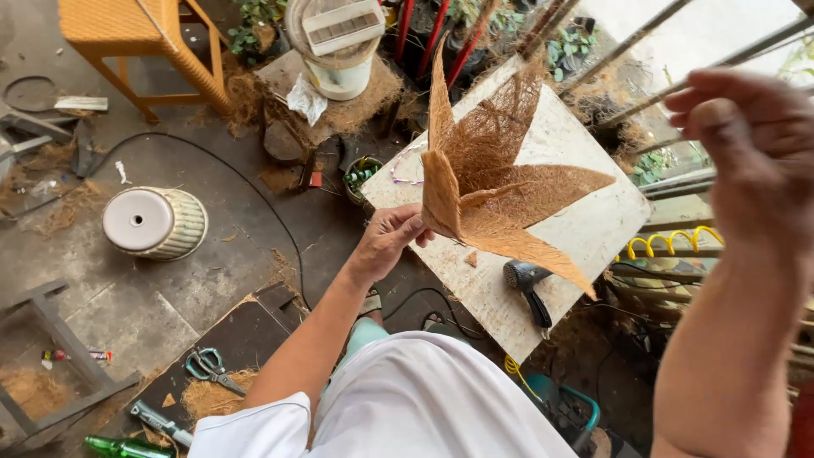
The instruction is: Creating a star-shaped decorative object using fiber material, a hair dryer for drying, and a spray gun for finishing.
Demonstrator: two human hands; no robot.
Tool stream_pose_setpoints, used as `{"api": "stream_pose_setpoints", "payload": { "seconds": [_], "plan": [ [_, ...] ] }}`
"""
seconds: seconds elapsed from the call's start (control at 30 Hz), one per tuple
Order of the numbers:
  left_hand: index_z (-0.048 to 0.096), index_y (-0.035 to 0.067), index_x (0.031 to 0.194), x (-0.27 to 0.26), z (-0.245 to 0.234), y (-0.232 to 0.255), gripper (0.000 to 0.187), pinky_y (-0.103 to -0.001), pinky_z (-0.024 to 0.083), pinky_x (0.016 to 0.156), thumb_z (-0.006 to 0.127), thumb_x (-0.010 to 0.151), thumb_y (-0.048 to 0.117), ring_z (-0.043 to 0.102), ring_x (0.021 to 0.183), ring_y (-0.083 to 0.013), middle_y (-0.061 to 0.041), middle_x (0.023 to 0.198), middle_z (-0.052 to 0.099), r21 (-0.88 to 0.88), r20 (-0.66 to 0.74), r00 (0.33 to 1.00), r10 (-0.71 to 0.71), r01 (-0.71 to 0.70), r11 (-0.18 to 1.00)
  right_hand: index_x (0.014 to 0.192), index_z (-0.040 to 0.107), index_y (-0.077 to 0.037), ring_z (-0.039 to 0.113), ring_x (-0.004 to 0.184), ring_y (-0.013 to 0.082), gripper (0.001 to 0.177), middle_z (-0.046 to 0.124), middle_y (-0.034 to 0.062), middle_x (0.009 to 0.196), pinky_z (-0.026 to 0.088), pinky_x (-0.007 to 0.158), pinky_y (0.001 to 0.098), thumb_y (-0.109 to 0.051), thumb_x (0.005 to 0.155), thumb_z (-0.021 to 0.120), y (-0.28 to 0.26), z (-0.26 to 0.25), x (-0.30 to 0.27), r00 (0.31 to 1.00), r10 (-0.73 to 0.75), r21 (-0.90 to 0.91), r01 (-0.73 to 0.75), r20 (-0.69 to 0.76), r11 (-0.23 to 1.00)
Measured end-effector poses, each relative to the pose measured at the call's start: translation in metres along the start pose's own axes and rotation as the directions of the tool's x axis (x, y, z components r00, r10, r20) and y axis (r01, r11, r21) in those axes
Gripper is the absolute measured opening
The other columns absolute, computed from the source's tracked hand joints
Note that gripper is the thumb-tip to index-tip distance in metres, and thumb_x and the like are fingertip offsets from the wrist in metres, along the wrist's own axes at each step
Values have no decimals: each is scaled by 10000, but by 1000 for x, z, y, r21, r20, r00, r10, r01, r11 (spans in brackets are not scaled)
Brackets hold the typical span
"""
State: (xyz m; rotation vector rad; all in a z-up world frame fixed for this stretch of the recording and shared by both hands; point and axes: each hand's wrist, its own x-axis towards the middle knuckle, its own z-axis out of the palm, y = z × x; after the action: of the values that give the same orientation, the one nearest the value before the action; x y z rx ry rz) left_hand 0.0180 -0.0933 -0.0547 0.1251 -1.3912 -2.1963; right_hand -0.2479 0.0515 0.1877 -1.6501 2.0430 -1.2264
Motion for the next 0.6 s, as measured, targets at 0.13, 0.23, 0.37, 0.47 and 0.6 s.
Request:
{"api": "stream_pose_setpoints", "payload": {
  "seconds": [0.13, 0.23, 0.37, 0.47, 0.6],
  "plan": [
    [674, 78, 927, 7, -2, -4, 315, -216, 419, 633, 572, 1012, 364, 490, 697, -99, -2, 793, 594, -23, 24, 998, -51, 52, 998, 1358, 542, 28, 606, 1198, 255, 272, 608, 161, 1281, 515, 1068, 328, 44, 1087, 550, -18, 11, 2, 945, 320, -81, -325, -75, 942],
    [671, 62, 939, 17, -1, -5, 337, -219, 404, 620, 580, 1004, 380, 468, 691, -98, -2, 776, 565, -22, 78, 994, -75, 77, 997, 1399, 514, 19, 534, 1277, 350, 395, 564, 202, 1378, 431, 1069, 476, -110, 1026, 540, -13, 5, 15, 936, 351, -203, -342, 10, 918],
    [664, 52, 909, 24, 4, -6, 406, -219, 397, 593, 587, 981, 444, 463, 679, -102, -8, 758, 546, 5, 133, 987, -91, 92, 996, 1276, 707, -124, 428, 674, 139, 426, 612, 30, 861, 319, 563, 287, -418, 1032, 520, 10, 5, 35, 838, 529, -269, -483, 134, 833],
    [656, 59, 852, 28, 11, -1, 412, -228, 400, 585, 580, 983, 442, 468, 666, -105, -14, 764, 569, 46, 161, 981, -106, 100, 994, 1155, 705, -102, 624, 1122, 137, 433, 712, 29, 1149, 426, 1018, 320, -443, 952, 531, 16, 9, 44, 826, 479, -152, -455, 297, 877],
    [696, 53, 884, 26, 13, -4, 404, -226, 399, 594, 573, 992, 423, 473, 669, -113, -12, 759, 547, 52, 186, 975, -122, 114, 992, 984, 765, -156, 286, 568, 63, 150, 622, -67, 724, 297, 617, 231, -278, 992, 679, 27, 11, 37, 819, 540, -19, -547, 194, 837]
  ]
}}
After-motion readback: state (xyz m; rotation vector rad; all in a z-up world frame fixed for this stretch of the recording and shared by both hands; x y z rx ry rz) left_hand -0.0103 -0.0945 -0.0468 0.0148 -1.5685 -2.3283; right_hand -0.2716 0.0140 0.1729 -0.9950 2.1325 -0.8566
